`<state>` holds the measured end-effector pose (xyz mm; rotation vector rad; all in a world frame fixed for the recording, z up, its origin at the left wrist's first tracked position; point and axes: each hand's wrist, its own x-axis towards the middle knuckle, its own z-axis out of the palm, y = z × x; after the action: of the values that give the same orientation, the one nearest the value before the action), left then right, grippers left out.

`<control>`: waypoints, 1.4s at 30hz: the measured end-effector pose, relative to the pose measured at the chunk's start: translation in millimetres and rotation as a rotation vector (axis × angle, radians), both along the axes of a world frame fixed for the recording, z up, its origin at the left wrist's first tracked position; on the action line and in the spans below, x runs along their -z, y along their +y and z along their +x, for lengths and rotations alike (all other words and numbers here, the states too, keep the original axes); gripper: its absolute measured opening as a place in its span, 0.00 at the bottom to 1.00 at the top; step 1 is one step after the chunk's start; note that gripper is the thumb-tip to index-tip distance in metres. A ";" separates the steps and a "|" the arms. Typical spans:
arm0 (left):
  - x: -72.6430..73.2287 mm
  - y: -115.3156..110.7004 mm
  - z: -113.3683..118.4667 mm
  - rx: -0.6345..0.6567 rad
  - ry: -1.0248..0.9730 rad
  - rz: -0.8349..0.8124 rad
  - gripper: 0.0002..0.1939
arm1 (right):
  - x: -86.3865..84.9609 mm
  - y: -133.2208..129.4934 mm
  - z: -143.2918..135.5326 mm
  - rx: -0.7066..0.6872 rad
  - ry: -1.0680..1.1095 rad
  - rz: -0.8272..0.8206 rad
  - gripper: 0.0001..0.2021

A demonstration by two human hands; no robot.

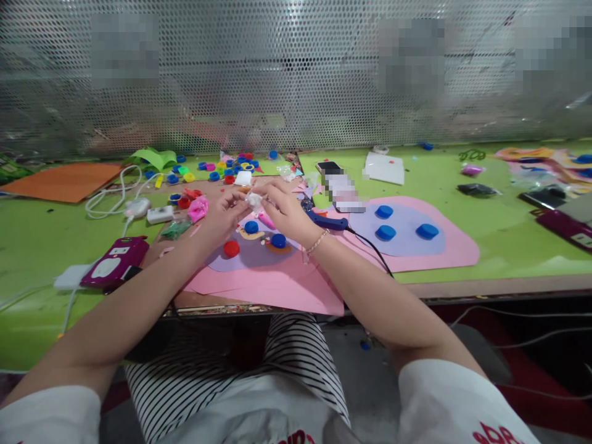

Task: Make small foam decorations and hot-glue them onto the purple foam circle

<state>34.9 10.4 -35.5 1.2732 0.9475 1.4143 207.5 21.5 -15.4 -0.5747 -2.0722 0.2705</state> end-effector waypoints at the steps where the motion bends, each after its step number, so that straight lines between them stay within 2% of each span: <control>1: -0.1 0.7 -0.9 -0.013 0.026 0.011 0.08 | -0.1 -0.2 -0.4 0.001 0.003 0.006 0.12; 5: 0.5 2.8 -5.0 -0.095 0.171 0.101 0.03 | 4.8 1.8 -5.0 0.038 -0.025 -0.067 0.08; 9: 3.4 3.5 -3.3 -0.139 0.157 0.100 0.03 | 11.5 6.8 -9.0 0.106 -0.011 -0.124 0.09; 13: 0.6 -0.2 3.5 -0.151 0.024 0.005 0.05 | 13.0 10.9 -9.3 0.172 0.019 -0.123 0.09; 18: -8.8 -7.5 8.3 -0.056 -0.204 -0.147 0.08 | 11.7 13.1 -9.8 0.189 0.063 -0.211 0.08; 24: -7.6 -7.9 7.0 0.007 -0.317 -0.227 0.07 | 11.7 14.0 -11.6 0.170 0.121 -0.308 0.08; 28: -5.2 -4.7 7.2 0.006 -0.322 -0.255 0.06 | 13.4 13.4 -13.6 0.154 0.100 -0.355 0.08; 30: -3.8 -1.7 7.9 -0.030 -0.270 -0.242 0.07 | 14.1 12.3 -14.5 0.130 0.074 -0.356 0.08; 32: -1.9 1.3 7.8 -0.097 -0.131 -0.181 0.08 | 14.6 10.4 -15.3 0.107 0.042 -0.348 0.09; 37: 2.6 0.8 3.3 -0.259 0.450 0.232 0.08 | 16.9 7.4 -15.6 0.144 -0.020 -0.273 0.15; 39: 3.5 -1.9 1.8 -0.284 0.576 0.359 0.08 | 18.2 8.3 -14.6 0.159 -0.060 -0.219 0.15; 42: 4.2 -4.7 1.3 -0.307 0.663 0.462 0.08 | 17.8 10.2 -12.1 0.168 -0.131 -0.145 0.13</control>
<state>36.3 5.6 -39.6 2.0916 1.3418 1.5238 195.4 31.8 -33.2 -0.8700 -2.1258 0.2935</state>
